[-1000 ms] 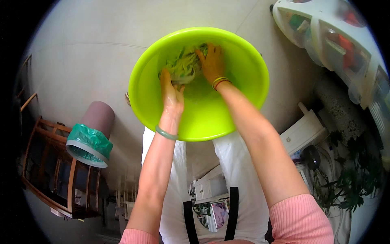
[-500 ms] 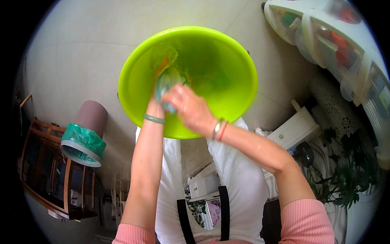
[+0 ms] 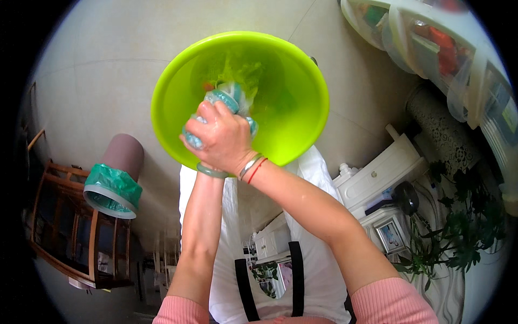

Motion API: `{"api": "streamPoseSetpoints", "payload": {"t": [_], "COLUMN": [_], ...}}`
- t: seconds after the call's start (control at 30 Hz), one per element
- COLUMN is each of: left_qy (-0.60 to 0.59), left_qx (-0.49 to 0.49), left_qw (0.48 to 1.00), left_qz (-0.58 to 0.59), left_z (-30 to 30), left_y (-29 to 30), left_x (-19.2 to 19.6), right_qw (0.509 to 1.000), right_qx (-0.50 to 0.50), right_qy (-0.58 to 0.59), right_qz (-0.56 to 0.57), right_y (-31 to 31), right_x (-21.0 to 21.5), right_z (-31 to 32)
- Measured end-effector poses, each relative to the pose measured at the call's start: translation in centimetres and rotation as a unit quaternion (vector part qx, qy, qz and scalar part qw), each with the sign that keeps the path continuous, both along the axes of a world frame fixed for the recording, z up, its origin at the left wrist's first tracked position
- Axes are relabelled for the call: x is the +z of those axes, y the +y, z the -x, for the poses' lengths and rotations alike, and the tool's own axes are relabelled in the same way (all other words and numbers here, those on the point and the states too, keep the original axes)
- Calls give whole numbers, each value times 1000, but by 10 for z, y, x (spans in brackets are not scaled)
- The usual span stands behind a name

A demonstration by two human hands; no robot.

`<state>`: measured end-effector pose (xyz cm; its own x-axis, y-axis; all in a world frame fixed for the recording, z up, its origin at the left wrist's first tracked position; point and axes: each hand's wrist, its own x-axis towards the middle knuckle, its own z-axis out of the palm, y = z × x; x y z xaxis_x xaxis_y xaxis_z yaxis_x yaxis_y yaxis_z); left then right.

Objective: The person cleans a large glass sliding door using a cloth. They wipe the glass surface repeatedly, then dip the cloth into a green bucket of water to rinse and wring it out before resuming the cleaning process.

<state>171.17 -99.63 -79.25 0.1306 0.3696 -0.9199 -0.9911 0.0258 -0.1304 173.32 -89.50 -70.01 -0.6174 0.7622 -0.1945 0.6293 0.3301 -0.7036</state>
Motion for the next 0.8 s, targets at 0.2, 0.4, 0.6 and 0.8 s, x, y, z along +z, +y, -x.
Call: {"api": "streamPoseSetpoints", "payload": {"t": [0.2,0.4,0.6,0.8], "left_qy": [85,210,275,327], "left_qx": [13,-63,-94,-264], "left_qw": [996,957,951,901], "left_qz": [37,191,102,110], "left_z": [-5,-2,37,4], "left_y": [10,18,30,47], "left_x": [-13,0,10,5], "right_qw": [998,963,966,943], "right_qx": [-14,-47,-63,-84], "right_qy": [18,-148,-248,-275], "right_qz": [60,218,14,165], "right_y": [10,38,31,25], "right_x": [-44,-118,-180,-244], "right_z": [-13,-52,-72,-120]}}
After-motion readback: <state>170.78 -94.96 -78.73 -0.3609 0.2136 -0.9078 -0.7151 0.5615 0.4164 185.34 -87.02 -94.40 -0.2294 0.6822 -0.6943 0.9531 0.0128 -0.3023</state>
